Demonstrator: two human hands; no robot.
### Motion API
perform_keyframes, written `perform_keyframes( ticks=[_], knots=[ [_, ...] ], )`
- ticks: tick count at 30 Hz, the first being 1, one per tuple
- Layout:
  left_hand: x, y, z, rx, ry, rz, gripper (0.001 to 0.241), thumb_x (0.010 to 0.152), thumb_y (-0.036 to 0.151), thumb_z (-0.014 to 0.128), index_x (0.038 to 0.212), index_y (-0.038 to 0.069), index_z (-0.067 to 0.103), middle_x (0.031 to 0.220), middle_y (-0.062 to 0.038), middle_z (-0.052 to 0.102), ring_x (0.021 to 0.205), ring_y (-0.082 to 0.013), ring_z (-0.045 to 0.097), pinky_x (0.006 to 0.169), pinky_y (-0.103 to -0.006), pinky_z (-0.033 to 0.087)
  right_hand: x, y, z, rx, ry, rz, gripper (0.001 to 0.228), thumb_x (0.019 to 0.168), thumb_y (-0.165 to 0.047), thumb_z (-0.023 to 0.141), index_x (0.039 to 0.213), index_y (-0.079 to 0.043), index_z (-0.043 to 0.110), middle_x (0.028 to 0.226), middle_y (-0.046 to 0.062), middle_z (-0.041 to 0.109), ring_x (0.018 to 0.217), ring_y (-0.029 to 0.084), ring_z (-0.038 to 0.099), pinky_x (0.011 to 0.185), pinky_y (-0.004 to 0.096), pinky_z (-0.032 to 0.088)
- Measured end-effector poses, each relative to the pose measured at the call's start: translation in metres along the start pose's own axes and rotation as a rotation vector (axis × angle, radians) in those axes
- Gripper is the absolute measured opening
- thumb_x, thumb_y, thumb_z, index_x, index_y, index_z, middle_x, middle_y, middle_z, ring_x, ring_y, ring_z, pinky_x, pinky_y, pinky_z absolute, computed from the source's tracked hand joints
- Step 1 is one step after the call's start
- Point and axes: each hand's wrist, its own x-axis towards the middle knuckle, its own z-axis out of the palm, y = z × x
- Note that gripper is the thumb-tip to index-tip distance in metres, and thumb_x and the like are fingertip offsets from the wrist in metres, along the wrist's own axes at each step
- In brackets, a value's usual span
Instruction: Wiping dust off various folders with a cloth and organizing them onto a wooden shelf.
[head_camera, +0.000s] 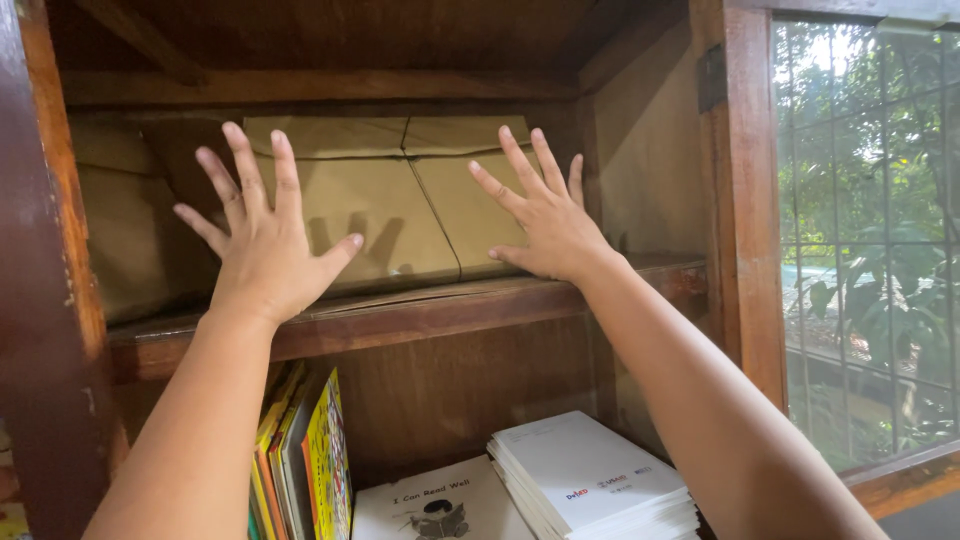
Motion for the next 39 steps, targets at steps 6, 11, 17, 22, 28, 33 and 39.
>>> perform_keyframes(
  ticks=[6,11,17,22,28,33,39],
  knots=[
    [-0.006,-0.001,-0.001,-0.055,0.118,-0.03,0.12,0.089,0.056,0.068,0.168,0.01,-0.009,0.162,-0.025,-0.028,0.148,-0.0501,-0.024,0.109,-0.0855,-0.004,-0.002,-0.001,-0.007,0.138,0.048,0.033,0.112,0.073,-0.034,0.089,0.164,-0.036,0.024,0.172,0.005,-0.007,0.156,0.038,-0.012,0.118,0.075,-0.001],
    [-0.024,-0.006,-0.004,0.021,0.537,0.02,0.09,0.107,0.019,0.075,0.166,-0.004,0.012,0.169,-0.03,0.001,0.156,-0.0527,0.001,0.121,-0.0818,0.006,-0.012,0.01,0.002,0.276,0.258,0.084,0.102,0.078,-0.021,0.085,0.164,-0.029,0.031,0.173,0.006,0.001,0.156,0.043,-0.006,0.125,0.061,0.017],
    [-0.074,0.012,-0.001,0.045,0.551,0.005,0.085,0.111,0.037,0.069,0.172,0.009,0.017,0.173,-0.02,0.004,0.157,-0.0525,0.001,0.12,-0.0858,0.004,-0.059,-0.008,-0.023,0.215,0.33,0.119,0.098,0.085,-0.027,0.085,0.166,-0.03,0.031,0.173,0.004,0.002,0.158,0.036,-0.006,0.123,0.074,0.005],
    [-0.122,0.049,0.016,-0.063,0.503,0.002,0.086,0.109,0.05,0.057,0.172,0.01,0.015,0.174,-0.021,0.0,0.157,-0.0527,-0.008,0.12,-0.084,-0.005,-0.114,-0.033,-0.026,0.22,0.405,0.037,0.091,0.089,-0.027,0.083,0.166,-0.025,0.036,0.174,0.009,0.008,0.16,0.042,0.0,0.122,0.08,0.006],
    [-0.19,0.093,0.038,-0.019,0.419,-0.023,0.083,0.112,0.065,0.034,0.172,0.016,0.003,0.174,-0.019,-0.009,0.157,-0.0572,-0.006,0.118,-0.0911,0.008,-0.192,-0.068,-0.032,0.192,0.372,0.074,0.081,0.091,-0.029,0.079,0.163,-0.021,0.041,0.173,0.014,0.011,0.16,0.044,0.001,0.122,0.08,0.005],
    [-0.247,0.129,0.045,-0.138,0.291,0.053,0.083,0.102,0.049,0.054,0.168,0.005,0.028,0.169,-0.026,-0.002,0.151,-0.0508,-0.013,0.108,-0.0881,-0.006,-0.251,-0.1,-0.042,0.18,0.299,0.154,0.08,0.09,-0.027,0.08,0.161,-0.02,0.043,0.173,0.017,0.008,0.16,0.045,-0.001,0.123,0.076,0.003],
    [-0.314,0.154,0.049,-0.248,0.179,0.075,0.083,0.103,0.046,0.054,0.167,0.006,0.02,0.169,-0.029,-0.001,0.153,-0.0552,-0.01,0.111,-0.0849,-0.008,-0.313,-0.125,-0.046,0.14,0.166,0.228,0.082,0.087,-0.031,0.079,0.16,-0.017,0.044,0.171,0.021,0.005,0.158,0.047,-0.001,0.124,0.073,0.002]
  ],
)
